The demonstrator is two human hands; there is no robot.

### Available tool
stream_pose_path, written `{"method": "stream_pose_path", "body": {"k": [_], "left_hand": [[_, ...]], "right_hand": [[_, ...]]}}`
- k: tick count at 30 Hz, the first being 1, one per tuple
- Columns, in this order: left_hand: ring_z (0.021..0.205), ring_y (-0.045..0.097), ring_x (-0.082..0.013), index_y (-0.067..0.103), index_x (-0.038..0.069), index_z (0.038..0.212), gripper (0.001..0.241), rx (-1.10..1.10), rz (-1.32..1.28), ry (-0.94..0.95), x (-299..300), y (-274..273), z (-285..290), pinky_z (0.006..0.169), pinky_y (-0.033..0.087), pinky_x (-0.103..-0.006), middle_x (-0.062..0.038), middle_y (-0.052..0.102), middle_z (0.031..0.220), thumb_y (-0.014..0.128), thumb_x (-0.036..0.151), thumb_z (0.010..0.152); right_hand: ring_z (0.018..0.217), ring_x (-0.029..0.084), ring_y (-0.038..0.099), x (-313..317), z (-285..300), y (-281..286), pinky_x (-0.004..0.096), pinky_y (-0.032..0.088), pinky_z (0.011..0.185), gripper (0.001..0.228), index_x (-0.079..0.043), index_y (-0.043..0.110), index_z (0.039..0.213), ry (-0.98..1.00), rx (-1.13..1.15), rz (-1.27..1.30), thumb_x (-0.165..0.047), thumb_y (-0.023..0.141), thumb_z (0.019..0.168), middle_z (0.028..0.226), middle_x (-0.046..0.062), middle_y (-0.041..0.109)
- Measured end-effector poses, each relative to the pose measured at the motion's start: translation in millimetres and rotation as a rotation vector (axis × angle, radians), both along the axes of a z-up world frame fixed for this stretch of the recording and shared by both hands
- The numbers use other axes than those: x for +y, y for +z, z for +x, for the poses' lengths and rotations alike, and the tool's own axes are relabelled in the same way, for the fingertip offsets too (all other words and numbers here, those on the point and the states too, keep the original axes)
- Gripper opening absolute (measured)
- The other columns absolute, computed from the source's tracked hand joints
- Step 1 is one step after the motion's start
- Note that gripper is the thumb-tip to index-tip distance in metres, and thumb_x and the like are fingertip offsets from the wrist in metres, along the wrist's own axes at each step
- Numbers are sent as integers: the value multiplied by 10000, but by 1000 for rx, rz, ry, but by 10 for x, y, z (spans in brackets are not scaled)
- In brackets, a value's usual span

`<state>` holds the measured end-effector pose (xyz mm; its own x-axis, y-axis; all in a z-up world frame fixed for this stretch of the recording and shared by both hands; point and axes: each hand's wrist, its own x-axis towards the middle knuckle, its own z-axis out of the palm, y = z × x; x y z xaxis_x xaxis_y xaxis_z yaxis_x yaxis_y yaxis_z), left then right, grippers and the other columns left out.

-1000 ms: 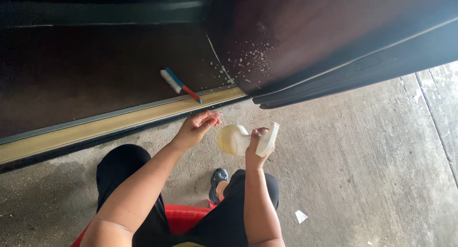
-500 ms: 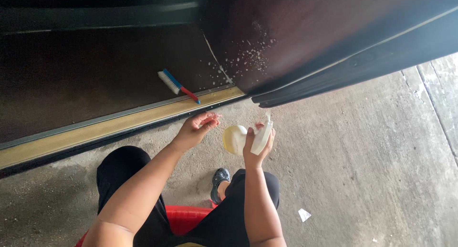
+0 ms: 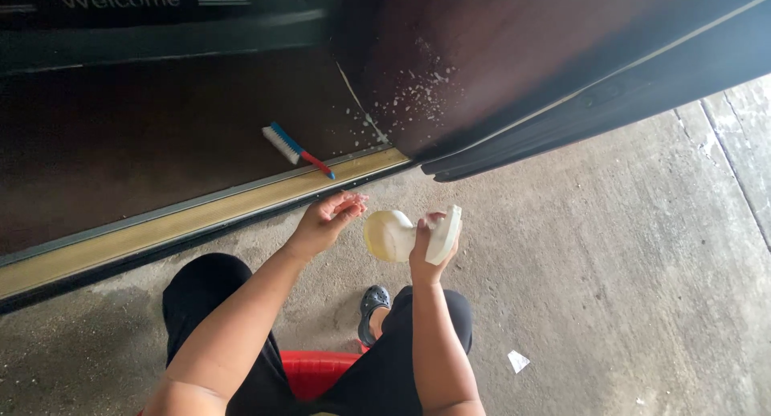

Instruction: Cleaning the interior door panel and floor area of a vehicle using a spray and brush.

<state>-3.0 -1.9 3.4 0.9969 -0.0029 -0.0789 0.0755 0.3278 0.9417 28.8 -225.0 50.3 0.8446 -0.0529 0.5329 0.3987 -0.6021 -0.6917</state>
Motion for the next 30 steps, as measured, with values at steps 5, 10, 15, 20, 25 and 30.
{"method": "stream_pose_path", "body": {"k": [5,10,15,20,25,30], "left_hand": [[1203,666,-169,646,47,1320,454,7,82,-27,28,56,-11,1059,518,-330,-97,716,1283,635,357,989],[1212,659,-154,642,63,1337,457,11,71,-12,43,26,2,1070,515,-317,-80,713,1290,631,358,988],[1167,666,-161,633,54,1341,459,-6,69,-9,35,-51,-3,1043,524,-329,-93,720,1266,635,348,989],[1162,667,-160,633,55,1337,438,-5,65,-23,78,-11,4,1047,518,-323,-92,718,1241,609,345,1009],[1153,672,-167,638,45,1332,435,10,58,-17,57,-89,-8,1037,529,-334,-104,722,1225,628,333,1005],[1174,665,-170,641,38,1326,436,15,35,-6,61,-147,7,1059,516,-332,-103,716,1250,623,336,1008]], "right_hand": [[1026,299,642,89,-18,130,409,514,953,316,0,606,1185,127,-141,-42,-32,663,875,1087,141,659],[955,248,695,68,-7,72,366,563,890,254,-27,640,1104,77,40,95,-18,635,850,1036,106,686],[1058,284,647,43,54,-47,401,525,979,213,-47,658,1062,144,-197,-76,1,689,856,1057,114,685],[1033,263,617,152,-16,202,398,493,953,306,7,598,1138,104,-73,88,-24,669,841,1066,119,638],[1077,291,632,90,20,27,412,496,984,268,-33,625,1068,146,-167,-136,-9,709,815,1064,120,675],[1019,298,628,166,-17,104,407,507,943,312,-14,586,1147,160,-13,204,-46,676,850,1085,114,614]]}}
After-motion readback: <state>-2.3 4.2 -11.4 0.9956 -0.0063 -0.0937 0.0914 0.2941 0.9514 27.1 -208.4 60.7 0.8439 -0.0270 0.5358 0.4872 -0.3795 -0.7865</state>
